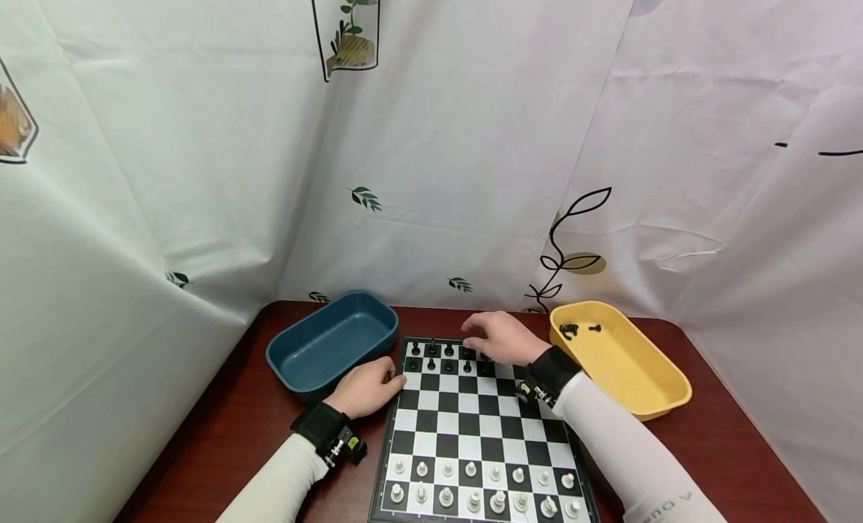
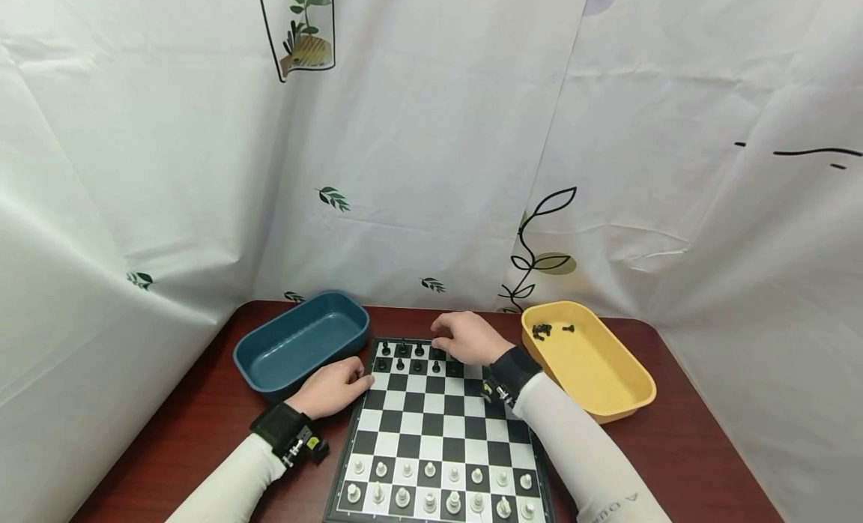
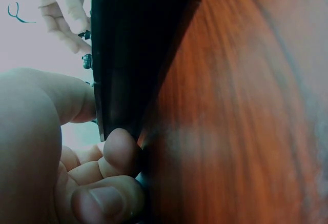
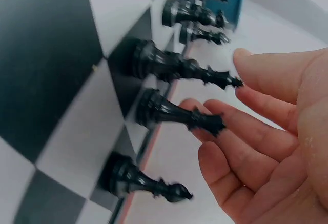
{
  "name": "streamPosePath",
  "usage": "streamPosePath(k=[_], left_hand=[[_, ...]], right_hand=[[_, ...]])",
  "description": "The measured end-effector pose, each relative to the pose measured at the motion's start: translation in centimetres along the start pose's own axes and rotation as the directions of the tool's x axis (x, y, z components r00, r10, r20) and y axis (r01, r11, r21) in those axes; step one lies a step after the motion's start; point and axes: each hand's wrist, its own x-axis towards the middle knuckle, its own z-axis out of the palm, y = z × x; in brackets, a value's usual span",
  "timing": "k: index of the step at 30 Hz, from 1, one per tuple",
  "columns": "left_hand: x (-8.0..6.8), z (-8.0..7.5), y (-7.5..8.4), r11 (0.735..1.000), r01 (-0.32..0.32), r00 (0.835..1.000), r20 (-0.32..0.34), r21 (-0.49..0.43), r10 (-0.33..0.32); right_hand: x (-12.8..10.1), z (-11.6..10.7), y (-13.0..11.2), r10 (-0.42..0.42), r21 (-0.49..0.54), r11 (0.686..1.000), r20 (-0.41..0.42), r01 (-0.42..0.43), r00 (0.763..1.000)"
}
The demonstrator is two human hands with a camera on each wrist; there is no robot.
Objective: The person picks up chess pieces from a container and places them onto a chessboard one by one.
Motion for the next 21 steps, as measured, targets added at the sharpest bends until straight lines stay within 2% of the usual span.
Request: streamPosePath(k=[10,21], left_hand=[[0.0,-0.1,0.2,1.000,0.001,1.000,0.002,0.004,-0.001],[0.0,0.0,0.1,1.000,0.002,1.000,0.004,0.009,-0.002]], right_hand=[[-1.2,-2.9,1.1,-0.042,-0.055,0.998,-0.112,0.036,0.993],[-3.2,-5.7,3.7,0.012,-0.057,0.998,-0.206,-0.024,0.978]])
